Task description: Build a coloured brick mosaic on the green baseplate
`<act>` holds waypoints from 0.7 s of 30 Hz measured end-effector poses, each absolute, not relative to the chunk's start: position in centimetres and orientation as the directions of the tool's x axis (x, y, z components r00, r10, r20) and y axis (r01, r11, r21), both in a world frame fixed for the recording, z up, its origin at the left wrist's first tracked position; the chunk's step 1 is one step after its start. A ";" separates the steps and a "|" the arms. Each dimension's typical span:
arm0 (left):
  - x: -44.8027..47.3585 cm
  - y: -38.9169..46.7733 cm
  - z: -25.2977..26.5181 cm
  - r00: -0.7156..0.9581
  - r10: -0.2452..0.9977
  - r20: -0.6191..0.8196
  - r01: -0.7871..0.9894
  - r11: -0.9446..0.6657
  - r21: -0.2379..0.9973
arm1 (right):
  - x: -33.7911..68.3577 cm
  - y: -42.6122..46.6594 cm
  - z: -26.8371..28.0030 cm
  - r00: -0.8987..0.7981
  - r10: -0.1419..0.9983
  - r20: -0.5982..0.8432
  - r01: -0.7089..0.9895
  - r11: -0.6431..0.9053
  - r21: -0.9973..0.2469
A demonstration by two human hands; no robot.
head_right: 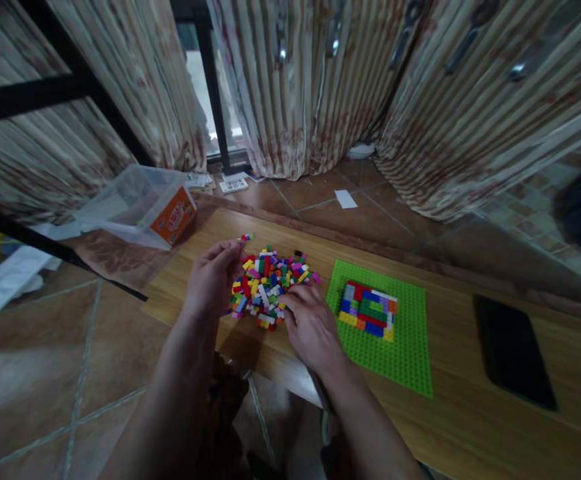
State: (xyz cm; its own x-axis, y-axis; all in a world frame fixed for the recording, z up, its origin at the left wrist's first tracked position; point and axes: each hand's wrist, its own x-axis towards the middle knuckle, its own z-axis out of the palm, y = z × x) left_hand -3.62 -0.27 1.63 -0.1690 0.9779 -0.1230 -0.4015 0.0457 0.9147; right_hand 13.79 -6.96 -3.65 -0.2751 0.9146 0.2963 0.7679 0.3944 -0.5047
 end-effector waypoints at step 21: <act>-2.4 0.0 2.0 -0.147 0.970 -0.191 -0.367 0.126 0.922 | 15.0 -6.2 -2.4 -0.028 0.938 0.344 0.722 0.257 -0.642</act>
State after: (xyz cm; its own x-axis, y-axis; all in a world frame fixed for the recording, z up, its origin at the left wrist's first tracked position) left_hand -2.36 0.01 1.97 -0.1468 0.9705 -0.1913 -0.3665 0.1263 0.9218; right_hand 14.96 -6.24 -2.41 -0.0285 0.9385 0.3442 0.7219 0.2575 -0.6424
